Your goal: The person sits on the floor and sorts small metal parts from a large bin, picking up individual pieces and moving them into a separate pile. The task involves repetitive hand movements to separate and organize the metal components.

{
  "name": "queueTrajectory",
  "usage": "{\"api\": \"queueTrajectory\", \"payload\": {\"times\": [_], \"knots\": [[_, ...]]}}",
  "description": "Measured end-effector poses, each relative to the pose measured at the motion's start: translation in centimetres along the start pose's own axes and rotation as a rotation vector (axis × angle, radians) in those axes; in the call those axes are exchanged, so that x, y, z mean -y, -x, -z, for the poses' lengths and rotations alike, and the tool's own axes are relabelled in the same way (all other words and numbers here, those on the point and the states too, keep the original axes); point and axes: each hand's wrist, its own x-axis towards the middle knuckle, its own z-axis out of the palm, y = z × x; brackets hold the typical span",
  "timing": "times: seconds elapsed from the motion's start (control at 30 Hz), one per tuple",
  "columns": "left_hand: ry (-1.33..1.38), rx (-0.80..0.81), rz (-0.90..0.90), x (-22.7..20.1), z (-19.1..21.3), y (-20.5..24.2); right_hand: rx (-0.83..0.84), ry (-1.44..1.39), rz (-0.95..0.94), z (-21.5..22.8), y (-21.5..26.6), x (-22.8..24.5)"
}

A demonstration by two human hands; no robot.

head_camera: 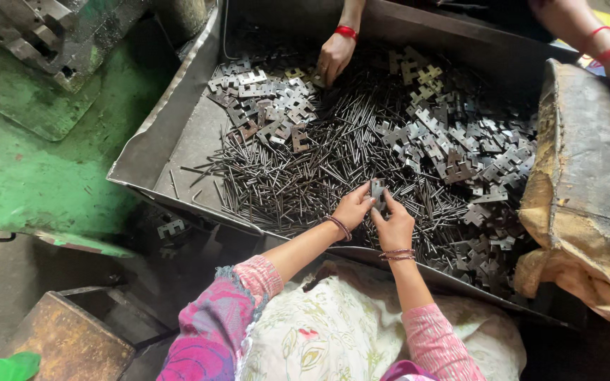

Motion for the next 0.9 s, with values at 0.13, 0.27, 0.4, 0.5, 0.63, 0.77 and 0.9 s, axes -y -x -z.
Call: {"api": "queueTrajectory", "payload": {"times": [0.13, 0.27, 0.4, 0.5, 0.63, 0.77, 0.9], "knots": [[0.049, 0.062, -0.091, -0.6, -0.6, 0.5, 0.063, -0.01, -0.208, 0.8, 0.0, -0.8], [-0.196, 0.118, -0.311, -2.5, 0.5, -0.8, 0.094, -0.612, -0.239, 2.6, -1.7, -1.7], [-0.492, -0.012, -0.391, -4.4, 5.5, -5.3, 0.136, -0.973, -0.354, 8.2, -2.9, -2.5], [-0.899, -0.329, -0.178, -4.1, 11.6, -9.3, 0.042, -1.02, -0.291, 15.8, -4.4, -3.5], [-1.032, -0.424, 0.063, 0.4, 17.6, -12.5, -0.251, -0.388, -0.203, 27.8, -8.0, -8.6], [-1.083, -0.497, 0.141, 6.2, 18.4, -15.1, -0.418, 0.562, 0.004, 35.6, -11.1, -16.0], [-1.068, -0.611, 0.175, 8.6, 18.0, -17.1, -0.292, 0.875, 0.049, 38.3, -12.6, -22.0]]}}
